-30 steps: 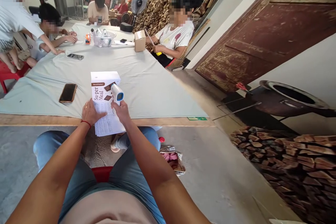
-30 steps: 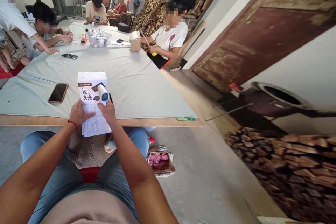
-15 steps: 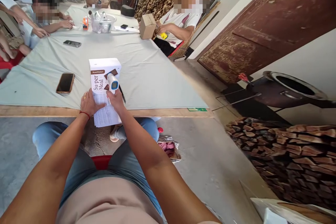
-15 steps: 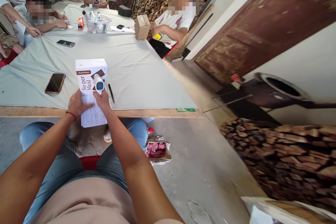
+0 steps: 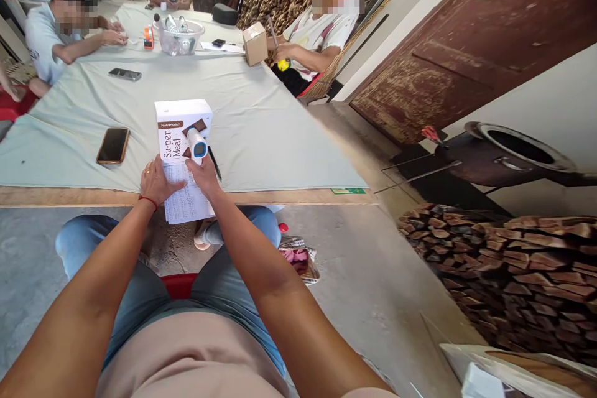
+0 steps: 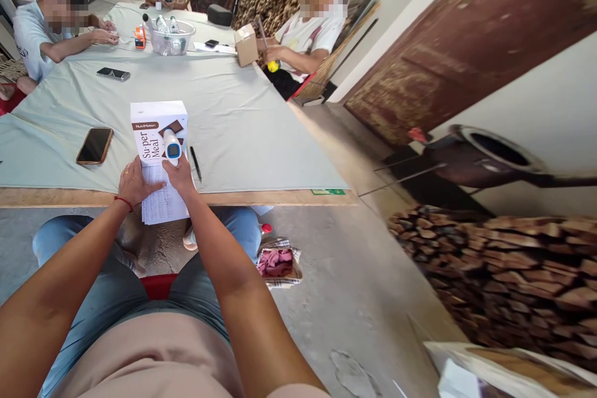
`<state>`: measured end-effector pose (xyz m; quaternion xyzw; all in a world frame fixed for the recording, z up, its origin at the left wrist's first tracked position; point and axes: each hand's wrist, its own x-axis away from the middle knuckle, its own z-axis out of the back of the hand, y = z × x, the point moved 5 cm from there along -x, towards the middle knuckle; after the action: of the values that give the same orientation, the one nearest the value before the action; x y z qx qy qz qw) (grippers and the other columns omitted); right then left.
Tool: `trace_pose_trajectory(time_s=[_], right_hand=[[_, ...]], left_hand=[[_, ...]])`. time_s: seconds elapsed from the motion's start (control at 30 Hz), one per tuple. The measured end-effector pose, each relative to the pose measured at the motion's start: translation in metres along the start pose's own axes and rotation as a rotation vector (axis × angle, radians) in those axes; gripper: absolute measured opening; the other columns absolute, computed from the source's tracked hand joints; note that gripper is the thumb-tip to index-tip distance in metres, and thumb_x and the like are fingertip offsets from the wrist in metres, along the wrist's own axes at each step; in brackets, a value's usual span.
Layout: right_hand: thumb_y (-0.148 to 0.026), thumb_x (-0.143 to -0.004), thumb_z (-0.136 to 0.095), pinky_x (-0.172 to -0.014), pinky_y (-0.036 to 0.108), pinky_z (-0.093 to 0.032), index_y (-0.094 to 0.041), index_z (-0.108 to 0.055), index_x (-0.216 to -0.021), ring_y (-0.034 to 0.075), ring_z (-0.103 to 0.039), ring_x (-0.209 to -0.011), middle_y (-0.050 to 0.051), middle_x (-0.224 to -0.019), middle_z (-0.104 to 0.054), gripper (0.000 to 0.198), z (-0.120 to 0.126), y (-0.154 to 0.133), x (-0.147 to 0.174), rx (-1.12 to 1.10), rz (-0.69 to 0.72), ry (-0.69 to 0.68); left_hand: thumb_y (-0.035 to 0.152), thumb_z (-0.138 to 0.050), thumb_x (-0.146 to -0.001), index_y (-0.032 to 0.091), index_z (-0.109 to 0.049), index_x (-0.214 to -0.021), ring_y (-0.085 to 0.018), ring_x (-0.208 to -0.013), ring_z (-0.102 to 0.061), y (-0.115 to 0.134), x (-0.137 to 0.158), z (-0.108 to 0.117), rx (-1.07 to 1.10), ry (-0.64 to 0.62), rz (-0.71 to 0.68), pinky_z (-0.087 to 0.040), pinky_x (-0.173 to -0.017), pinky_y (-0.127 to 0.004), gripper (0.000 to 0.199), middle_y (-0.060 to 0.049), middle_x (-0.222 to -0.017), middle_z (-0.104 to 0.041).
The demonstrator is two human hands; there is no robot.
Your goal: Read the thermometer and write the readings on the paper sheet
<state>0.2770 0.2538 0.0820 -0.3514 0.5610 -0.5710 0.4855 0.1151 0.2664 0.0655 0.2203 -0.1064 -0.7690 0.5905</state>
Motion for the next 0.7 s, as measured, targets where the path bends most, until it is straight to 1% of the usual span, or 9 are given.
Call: trace_pose_trajectory(time_s=[0.07, 0.13, 0.27, 0.37, 0.47, 0.57, 0.7], right_hand=[[-0.037, -0.076, -0.061, -0.078, 0.033, -0.051, -0.025, -0.057, -0.087, 0.02, -0.061, -0.084, -0.003, -0.077, -0.063, 0.017, 0.005, -0.005, 0.006, -0.024, -0.008, 0.006], [-0.038, -0.076, -0.062, -0.072, 0.031, -0.049, -0.025, -0.056, -0.08, 0.018, -0.058, -0.076, -0.004, -0.071, -0.059, 0.015, 0.012, -0.008, 0.013, -0.052, -0.037, -0.011], [-0.048, -0.075, -0.063, -0.063, 0.029, -0.044, -0.025, -0.051, -0.07, 0.016, -0.053, -0.064, -0.005, -0.062, -0.055, 0.026, 0.032, -0.014, 0.035, -0.058, -0.077, -0.057], [-0.053, -0.073, -0.063, -0.062, 0.029, -0.044, -0.024, -0.053, -0.07, 0.016, -0.053, -0.063, -0.004, -0.061, -0.057, 0.031, 0.055, -0.018, 0.053, 0.015, -0.093, 0.01], [-0.055, -0.071, -0.062, -0.061, 0.029, -0.043, -0.024, -0.055, -0.071, 0.017, -0.053, -0.065, -0.003, -0.063, -0.059, 0.032, 0.078, -0.022, 0.07, 0.099, -0.099, 0.086], [-0.056, -0.07, -0.061, -0.062, 0.029, -0.043, -0.024, -0.057, -0.072, 0.018, -0.052, -0.067, -0.002, -0.065, -0.059, 0.032, 0.095, -0.029, 0.086, 0.149, -0.068, 0.101], [-0.056, -0.071, -0.061, -0.064, 0.03, -0.044, -0.023, -0.06, -0.074, 0.018, -0.051, -0.066, -0.001, -0.066, -0.059, 0.033, 0.112, -0.032, 0.101, 0.181, -0.045, 0.11]], left_hand=[[0.057, -0.08, -0.071, 0.011, -0.023, -0.154, -0.04, -0.148, -0.039, 0.001, 0.001, 0.0, -0.007, -0.004, 0.007, -0.03, -0.124, -0.052, 0.111, -0.025, -0.153, -0.045], [0.056, -0.081, -0.071, 0.01, -0.024, -0.153, -0.04, -0.148, -0.039, 0.002, 0.001, 0.001, -0.016, -0.009, 0.013, -0.029, -0.124, -0.051, 0.11, -0.025, -0.153, -0.046], [0.056, -0.081, -0.071, 0.008, -0.026, -0.152, -0.04, -0.148, -0.038, 0.004, 0.002, 0.003, -0.027, -0.014, 0.015, -0.028, -0.125, -0.051, 0.109, -0.026, -0.152, -0.046], [0.058, -0.08, -0.071, 0.01, -0.027, -0.152, -0.04, -0.148, -0.039, 0.004, 0.002, 0.003, -0.025, -0.01, 0.008, -0.028, -0.124, -0.052, 0.108, -0.025, -0.151, -0.048], [0.059, -0.08, -0.07, 0.011, -0.027, -0.151, -0.04, -0.147, -0.039, 0.003, 0.002, 0.002, -0.024, -0.006, 0.006, -0.028, -0.124, -0.053, 0.108, -0.024, -0.151, -0.048], [0.058, -0.08, -0.07, 0.012, -0.027, -0.151, -0.04, -0.147, -0.039, 0.003, 0.001, 0.003, -0.021, 0.004, 0.004, -0.029, -0.123, -0.053, 0.107, -0.023, -0.151, -0.048], [0.056, -0.079, -0.072, 0.013, -0.03, -0.149, -0.04, -0.145, -0.041, 0.003, 0.0, 0.004, -0.019, 0.002, -0.004, -0.031, -0.122, -0.053, 0.101, -0.023, -0.148, -0.05]])
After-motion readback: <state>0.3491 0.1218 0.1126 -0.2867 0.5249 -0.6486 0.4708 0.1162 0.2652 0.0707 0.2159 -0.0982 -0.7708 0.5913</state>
